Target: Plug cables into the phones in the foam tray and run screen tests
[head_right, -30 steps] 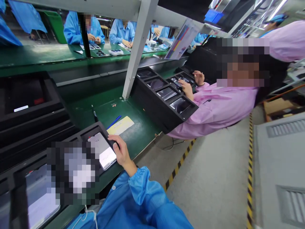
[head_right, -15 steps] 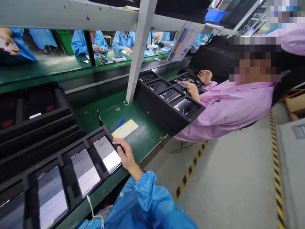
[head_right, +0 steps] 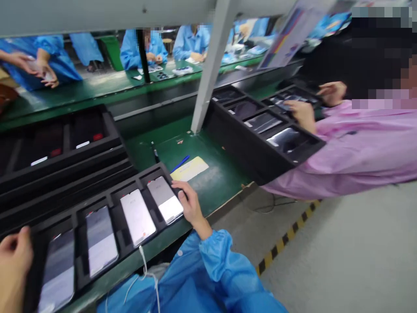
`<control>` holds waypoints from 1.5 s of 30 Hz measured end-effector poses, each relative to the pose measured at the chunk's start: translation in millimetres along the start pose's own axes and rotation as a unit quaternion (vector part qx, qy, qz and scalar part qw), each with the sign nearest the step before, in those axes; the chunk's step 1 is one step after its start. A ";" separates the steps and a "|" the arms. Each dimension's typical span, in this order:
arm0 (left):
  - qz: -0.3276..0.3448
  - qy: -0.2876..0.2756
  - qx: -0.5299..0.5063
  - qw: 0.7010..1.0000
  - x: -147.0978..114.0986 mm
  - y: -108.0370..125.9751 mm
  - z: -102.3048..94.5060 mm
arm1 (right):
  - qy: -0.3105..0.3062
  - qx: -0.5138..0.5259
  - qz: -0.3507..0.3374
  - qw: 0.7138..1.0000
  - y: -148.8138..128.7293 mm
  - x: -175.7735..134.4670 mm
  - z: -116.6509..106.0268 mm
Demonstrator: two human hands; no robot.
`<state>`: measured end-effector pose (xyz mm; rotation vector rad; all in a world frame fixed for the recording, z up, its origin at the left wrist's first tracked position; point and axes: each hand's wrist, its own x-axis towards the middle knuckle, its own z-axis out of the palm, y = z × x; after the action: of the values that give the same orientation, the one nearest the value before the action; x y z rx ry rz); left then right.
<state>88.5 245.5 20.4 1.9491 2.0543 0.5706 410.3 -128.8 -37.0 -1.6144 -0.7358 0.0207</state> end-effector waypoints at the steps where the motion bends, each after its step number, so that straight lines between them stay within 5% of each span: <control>1: 0.006 -0.003 -0.036 0.999 -5.3 3.2 -2.8 | -0.002 0.003 0.006 1.000 1.3 -1.1 -0.4; 5: 0.074 0.023 -0.091 0.993 -17.9 1.8 -6.5 | -0.010 0.010 0.018 1.000 -0.7 -3.7 -0.3; 8: 0.092 0.022 -0.116 0.989 -23.5 -14.6 -5.2 | -0.002 -0.086 -0.034 0.996 -19.2 -9.9 3.9; 13: 0.099 0.020 -0.171 0.980 -41.7 -35.4 -4.9 | -0.169 -0.166 -0.168 0.957 -60.4 -33.4 23.7; 18: 0.106 0.018 -0.200 0.974 -51.2 -43.8 -2.9 | -0.275 -0.237 -0.195 0.911 -71.3 -45.7 42.5; 28: 0.092 0.007 -0.245 0.965 -47.0 -57.0 6.1 | -0.214 -0.297 -0.164 0.916 -65.8 -44.8 28.0; 41: 0.070 0.000 -0.251 0.965 -57.4 -64.8 2.9 | -0.227 -0.274 -0.158 0.921 -70.7 -62.0 18.8; 45: 0.088 0.001 -0.218 0.972 -69.7 -62.6 -15.2 | -0.260 -0.263 -0.168 0.914 -75.5 -65.5 20.8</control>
<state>30.9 172.9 0.3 1.8644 1.5909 0.9698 316.2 -141.2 0.7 -1.9935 -1.5293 0.0031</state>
